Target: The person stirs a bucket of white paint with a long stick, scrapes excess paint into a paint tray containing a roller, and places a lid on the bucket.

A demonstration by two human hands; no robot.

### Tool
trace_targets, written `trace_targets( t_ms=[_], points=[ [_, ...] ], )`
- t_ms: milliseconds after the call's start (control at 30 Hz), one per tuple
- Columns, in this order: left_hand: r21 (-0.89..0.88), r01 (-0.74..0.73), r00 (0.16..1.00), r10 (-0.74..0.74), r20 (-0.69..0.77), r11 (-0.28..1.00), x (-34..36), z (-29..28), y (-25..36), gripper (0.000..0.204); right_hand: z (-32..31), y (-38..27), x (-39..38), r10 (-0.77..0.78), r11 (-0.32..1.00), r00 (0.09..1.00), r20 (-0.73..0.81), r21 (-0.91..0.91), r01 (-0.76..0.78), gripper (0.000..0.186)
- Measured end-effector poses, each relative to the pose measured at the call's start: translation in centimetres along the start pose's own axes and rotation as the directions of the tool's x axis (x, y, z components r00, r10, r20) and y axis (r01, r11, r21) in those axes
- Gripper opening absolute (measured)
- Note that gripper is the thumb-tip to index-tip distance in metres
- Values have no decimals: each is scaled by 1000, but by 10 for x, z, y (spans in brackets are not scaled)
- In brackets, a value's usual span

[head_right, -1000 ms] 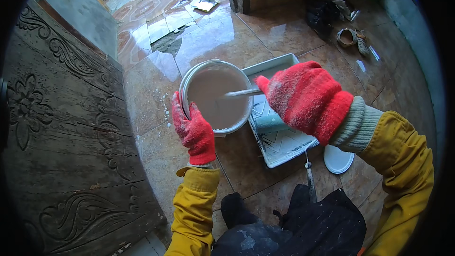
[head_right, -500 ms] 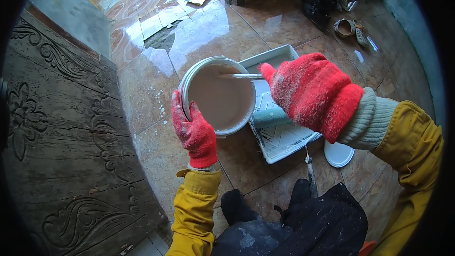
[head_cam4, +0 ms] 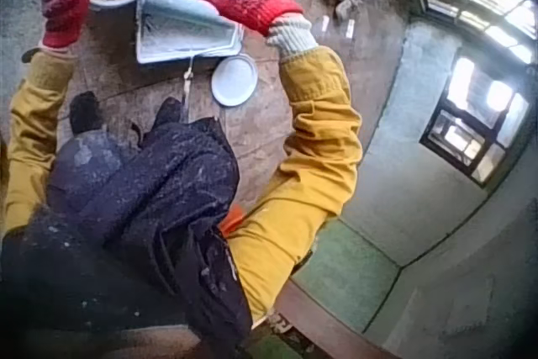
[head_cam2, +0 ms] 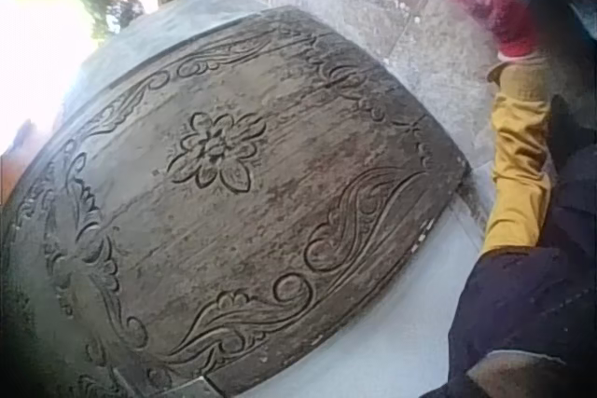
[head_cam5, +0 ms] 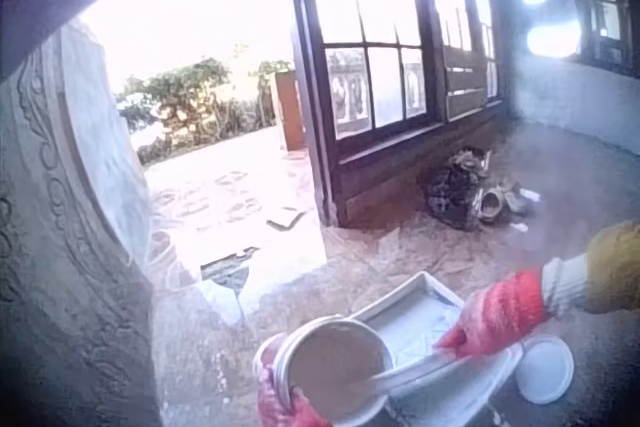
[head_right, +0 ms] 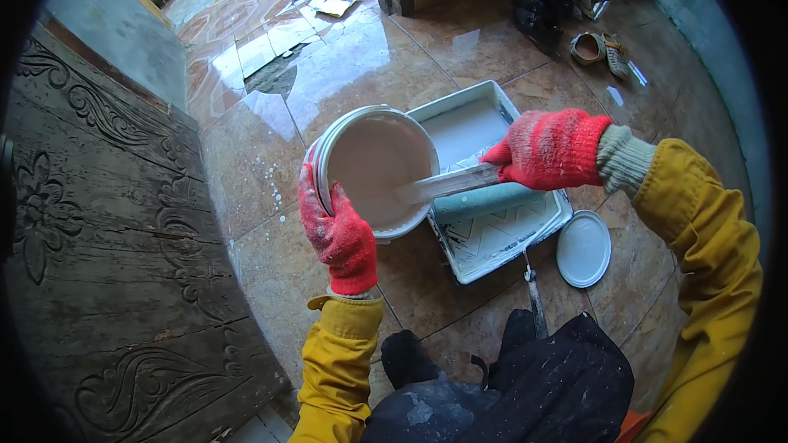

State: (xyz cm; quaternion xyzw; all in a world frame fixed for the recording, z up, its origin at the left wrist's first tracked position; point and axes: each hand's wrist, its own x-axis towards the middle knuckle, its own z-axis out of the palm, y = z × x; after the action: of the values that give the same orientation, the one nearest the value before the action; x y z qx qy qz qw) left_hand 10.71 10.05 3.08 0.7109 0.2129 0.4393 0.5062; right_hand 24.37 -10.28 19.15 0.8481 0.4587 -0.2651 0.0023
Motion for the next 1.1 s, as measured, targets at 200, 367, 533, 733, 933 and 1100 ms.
trace_targets(
  t_ms=[200,367,533,733,933,1100],
  points=[
    [-70,37,999,-37,6,997,3,6,-3,43,25,13,-15,374,695,859,349,507,-509,42],
    [-49,103,994,-104,-22,994,19,12,2,45,45,17,-31,430,520,851,302,688,-507,41],
    [-198,218,964,-242,-106,956,40,11,-3,44,45,7,-45,475,460,845,247,748,-478,41],
    [-157,306,925,-333,-185,939,60,0,-27,44,48,7,-54,462,383,865,196,836,-394,38],
    [-185,378,883,-414,-222,907,57,-6,-30,45,45,2,-62,498,366,843,204,832,-417,39],
    [-236,405,860,-455,-230,883,47,-3,-36,46,42,-1,-73,484,358,852,199,844,-400,40]
  ],
)
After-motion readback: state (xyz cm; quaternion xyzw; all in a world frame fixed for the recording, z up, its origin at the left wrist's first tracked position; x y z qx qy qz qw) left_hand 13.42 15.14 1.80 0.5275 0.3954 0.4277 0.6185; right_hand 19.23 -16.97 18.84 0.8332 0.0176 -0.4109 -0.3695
